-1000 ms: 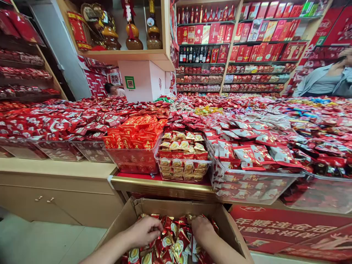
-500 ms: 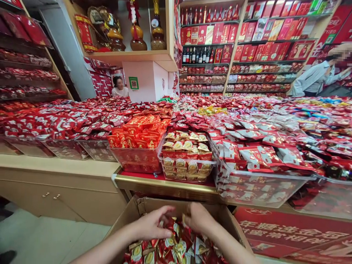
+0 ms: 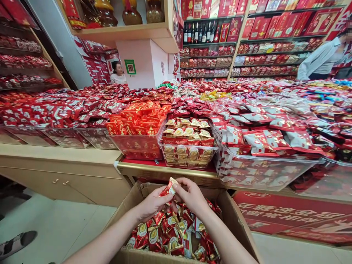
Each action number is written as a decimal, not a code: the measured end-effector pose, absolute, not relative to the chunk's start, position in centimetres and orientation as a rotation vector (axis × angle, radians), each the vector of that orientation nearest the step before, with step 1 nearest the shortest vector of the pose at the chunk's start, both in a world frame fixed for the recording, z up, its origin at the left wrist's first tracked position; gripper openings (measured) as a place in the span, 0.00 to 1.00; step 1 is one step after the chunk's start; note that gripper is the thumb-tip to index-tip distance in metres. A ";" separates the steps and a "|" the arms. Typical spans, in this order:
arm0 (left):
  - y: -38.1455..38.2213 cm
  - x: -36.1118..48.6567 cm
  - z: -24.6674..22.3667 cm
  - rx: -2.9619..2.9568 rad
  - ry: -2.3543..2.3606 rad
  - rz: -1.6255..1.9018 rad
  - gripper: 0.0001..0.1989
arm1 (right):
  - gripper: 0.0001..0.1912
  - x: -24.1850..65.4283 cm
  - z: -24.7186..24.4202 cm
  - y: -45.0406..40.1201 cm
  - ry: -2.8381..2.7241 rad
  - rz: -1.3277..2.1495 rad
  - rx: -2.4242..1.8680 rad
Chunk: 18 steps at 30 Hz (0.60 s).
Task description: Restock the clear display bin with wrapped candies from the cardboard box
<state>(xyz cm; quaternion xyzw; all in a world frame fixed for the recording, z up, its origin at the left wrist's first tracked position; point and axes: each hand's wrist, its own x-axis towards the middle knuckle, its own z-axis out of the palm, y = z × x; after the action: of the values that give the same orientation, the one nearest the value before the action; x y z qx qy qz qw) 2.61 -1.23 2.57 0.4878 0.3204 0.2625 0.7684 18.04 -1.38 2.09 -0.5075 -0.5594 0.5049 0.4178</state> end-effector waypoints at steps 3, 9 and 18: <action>-1.3 2.7 2.6 1.031 0.741 0.557 0.19 | 0.15 18.0 2.1 -1.4 -1.417 1.206 -1.273; -1.2 2.7 1.8 0.944 0.795 0.626 0.19 | 0.14 18.3 1.8 -1.7 -1.407 1.188 -1.207; -0.5 1.5 0.8 0.774 0.805 0.721 0.23 | 0.05 17.4 3.9 -3.0 -1.697 0.906 -1.165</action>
<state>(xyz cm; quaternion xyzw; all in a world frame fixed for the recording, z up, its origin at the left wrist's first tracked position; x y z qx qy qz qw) 1.53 -0.52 0.81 0.3590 0.3733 0.3346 0.7873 17.43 -3.04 3.94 -0.4674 -0.6806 0.3635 0.4315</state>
